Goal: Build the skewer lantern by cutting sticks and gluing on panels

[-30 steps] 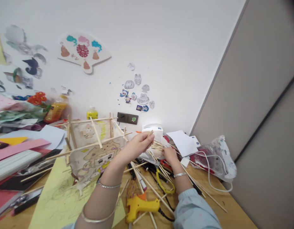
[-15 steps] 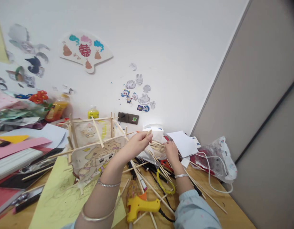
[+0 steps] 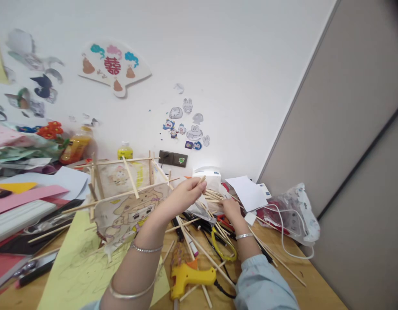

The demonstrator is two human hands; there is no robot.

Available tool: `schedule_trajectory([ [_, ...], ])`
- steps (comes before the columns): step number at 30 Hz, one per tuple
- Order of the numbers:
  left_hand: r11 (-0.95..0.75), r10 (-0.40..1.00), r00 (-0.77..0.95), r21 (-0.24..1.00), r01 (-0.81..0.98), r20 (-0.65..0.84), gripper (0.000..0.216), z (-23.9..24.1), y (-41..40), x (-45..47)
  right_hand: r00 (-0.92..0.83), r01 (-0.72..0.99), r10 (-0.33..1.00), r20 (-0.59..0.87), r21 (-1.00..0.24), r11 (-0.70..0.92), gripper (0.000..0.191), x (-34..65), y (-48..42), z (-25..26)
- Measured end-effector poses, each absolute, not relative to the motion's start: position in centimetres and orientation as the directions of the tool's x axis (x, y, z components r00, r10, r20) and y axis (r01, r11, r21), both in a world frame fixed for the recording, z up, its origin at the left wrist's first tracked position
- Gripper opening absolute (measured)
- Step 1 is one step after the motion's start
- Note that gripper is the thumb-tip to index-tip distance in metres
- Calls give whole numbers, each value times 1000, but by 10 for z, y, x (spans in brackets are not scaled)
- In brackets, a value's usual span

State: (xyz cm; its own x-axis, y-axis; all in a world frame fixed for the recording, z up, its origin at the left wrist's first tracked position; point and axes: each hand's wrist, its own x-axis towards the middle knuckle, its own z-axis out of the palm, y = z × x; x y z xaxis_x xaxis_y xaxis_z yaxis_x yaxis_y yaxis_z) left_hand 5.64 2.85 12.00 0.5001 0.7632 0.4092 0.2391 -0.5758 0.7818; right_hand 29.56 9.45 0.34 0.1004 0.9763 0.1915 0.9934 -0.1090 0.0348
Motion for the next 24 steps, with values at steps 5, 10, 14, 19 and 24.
schedule_trajectory([
  [5, -575, 757, 520, 782, 240, 397, 40, 121, 26, 58, 87, 991, 972, 218, 83, -108, 29, 294, 94, 1],
  [10, -561, 771, 507, 788, 255, 384, 40, 123, 23, 57, 52, 991, 968, 244, 110, -81, 30, 295, 94, 2],
  [14, -549, 765, 528, 802, 235, 369, 40, 123, 23, 57, 34, 990, 974, 224, 124, -63, 28, 297, 96, 1],
  [19, -552, 752, 545, 806, 214, 370, 41, 124, 22, 57, 86, 984, 969, 231, 134, -119, 29, 298, 98, -5],
  [24, -547, 755, 545, 809, 215, 366, 41, 123, 23, 56, 88, 989, 972, 216, 94, -110, 30, 303, 95, -5],
])
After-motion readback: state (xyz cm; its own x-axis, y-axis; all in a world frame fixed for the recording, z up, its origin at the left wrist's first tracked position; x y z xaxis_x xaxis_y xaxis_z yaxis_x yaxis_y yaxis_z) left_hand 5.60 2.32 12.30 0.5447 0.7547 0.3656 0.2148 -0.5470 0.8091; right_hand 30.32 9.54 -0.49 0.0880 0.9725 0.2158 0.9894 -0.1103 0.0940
